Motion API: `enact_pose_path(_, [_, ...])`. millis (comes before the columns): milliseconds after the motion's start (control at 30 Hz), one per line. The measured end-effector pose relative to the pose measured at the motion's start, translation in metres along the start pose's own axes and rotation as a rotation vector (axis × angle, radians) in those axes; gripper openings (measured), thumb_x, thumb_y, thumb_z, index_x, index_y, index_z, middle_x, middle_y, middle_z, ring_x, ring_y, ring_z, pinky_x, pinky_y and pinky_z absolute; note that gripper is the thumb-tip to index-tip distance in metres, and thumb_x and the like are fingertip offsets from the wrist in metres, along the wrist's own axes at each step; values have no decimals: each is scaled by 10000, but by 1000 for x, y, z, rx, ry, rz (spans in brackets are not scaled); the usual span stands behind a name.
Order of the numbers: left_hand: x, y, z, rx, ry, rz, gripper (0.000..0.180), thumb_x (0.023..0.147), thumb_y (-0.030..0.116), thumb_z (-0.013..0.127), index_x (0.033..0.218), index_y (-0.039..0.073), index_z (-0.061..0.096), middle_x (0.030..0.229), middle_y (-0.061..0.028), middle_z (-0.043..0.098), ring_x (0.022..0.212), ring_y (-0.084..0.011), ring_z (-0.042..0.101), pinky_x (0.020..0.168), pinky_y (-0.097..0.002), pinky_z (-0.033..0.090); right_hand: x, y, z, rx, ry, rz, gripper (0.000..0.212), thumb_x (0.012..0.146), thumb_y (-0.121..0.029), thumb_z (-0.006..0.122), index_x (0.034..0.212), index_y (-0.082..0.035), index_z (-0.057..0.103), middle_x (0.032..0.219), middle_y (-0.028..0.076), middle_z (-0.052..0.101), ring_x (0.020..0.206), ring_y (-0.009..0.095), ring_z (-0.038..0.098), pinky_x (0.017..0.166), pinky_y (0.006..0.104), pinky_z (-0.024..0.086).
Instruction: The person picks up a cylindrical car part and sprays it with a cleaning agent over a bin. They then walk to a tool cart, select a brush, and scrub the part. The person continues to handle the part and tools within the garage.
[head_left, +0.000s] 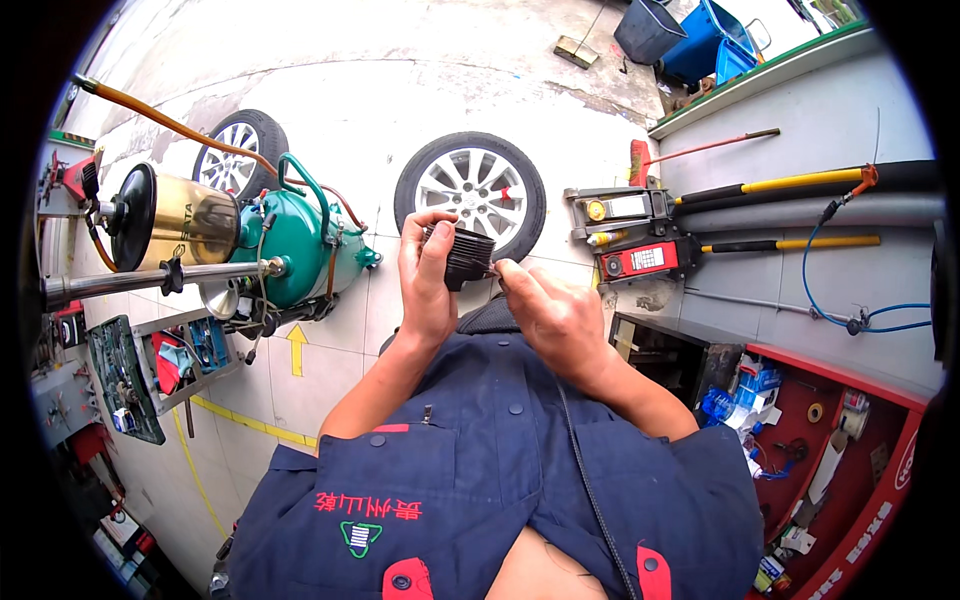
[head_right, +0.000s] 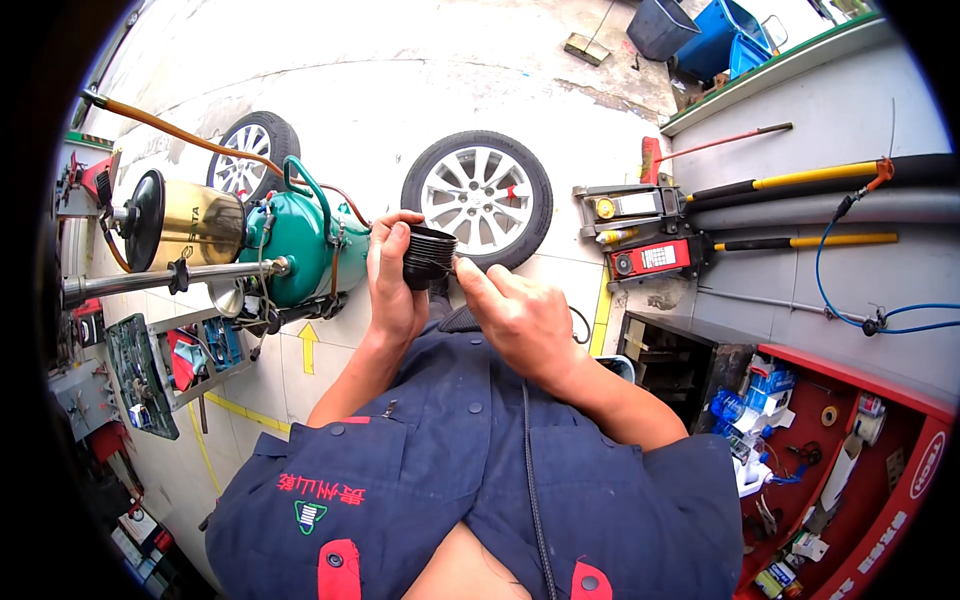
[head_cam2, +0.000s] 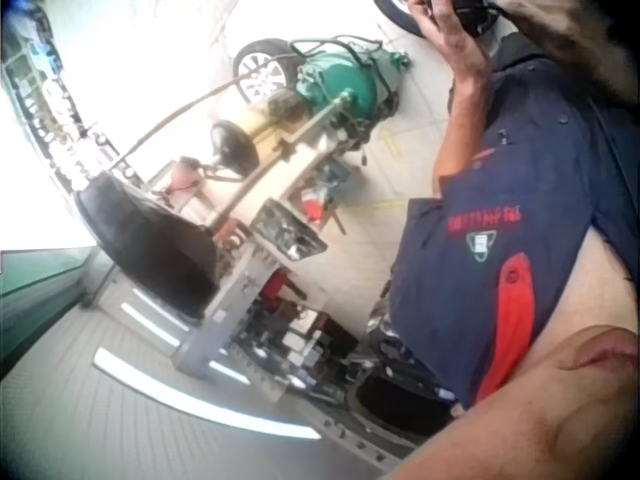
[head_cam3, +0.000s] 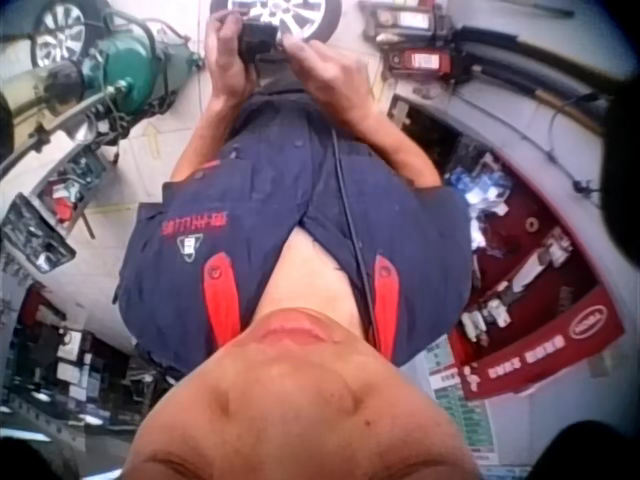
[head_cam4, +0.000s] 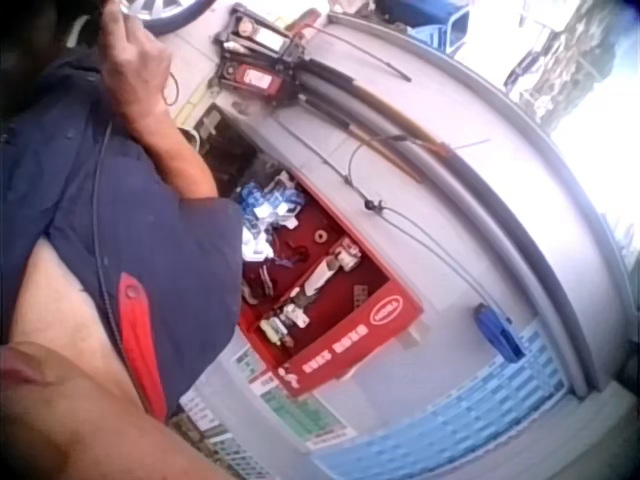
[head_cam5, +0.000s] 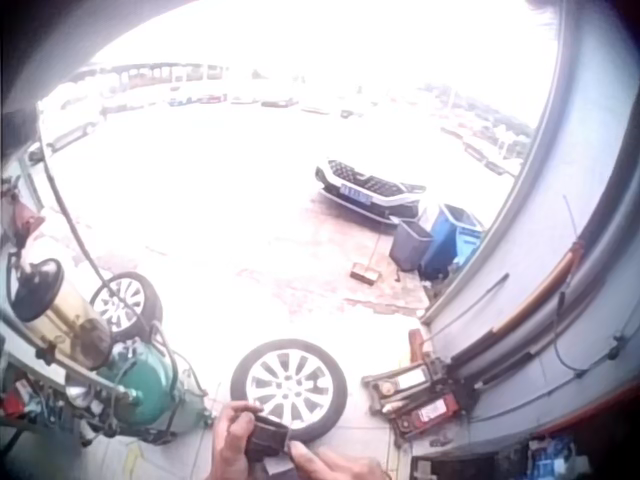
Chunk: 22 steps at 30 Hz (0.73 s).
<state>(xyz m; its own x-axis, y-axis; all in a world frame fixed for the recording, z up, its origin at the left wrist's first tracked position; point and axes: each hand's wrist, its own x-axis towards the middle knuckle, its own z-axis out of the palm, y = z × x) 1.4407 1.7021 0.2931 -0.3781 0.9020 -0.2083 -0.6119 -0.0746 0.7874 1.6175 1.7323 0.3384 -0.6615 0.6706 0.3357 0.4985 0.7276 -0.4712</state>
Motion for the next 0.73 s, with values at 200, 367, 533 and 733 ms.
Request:
enact_pose_path(200, [4, -5, -10, 128, -20, 22, 331, 1036, 320, 692, 1204, 53, 591, 1026, -36, 656, 915, -78, 625, 818, -244, 515, 2, 7, 14, 164, 58, 23, 315, 920, -58, 723, 1230, -41, 666, 780, 85, 612, 635, 289, 679, 525, 425, 525])
enact_pose_path(367, [-7, -3, -14, 174, -76, -177, 418, 1021, 339, 729, 1293, 55, 585, 1088, -53, 662, 1012, -103, 640, 908, -261, 522, -9, 13, 12, 95, -9, 57, 259, 918, -112, 729, 1165, -64, 663, 787, 86, 644, 622, 295, 685, 521, 430, 532])
enact_pose_path(533, [-27, -3, -24, 127, -140, -388, 616, 1018, 259, 765, 1521, 37, 487, 1253, -97, 649, 1141, -144, 640, 1010, -311, 514, -26, 25, 9, 12, -144, 40, 163, 957, -184, 713, 1074, -90, 650, 745, 59, 654, 602, 289, 687, 513, 427, 541])
enact_pose_path(733, [-43, -14, -49, 128, -150, -640, 630, 1019, 258, 765, 1525, 15, 481, 1282, -104, 648, 1172, -150, 640, 1048, -317, 504, -46, 27, 16, -9, -368, 13, 179, 984, -267, 696, 978, -108, 615, 716, 53, 660, 598, 294, 697, 524, 434, 566])
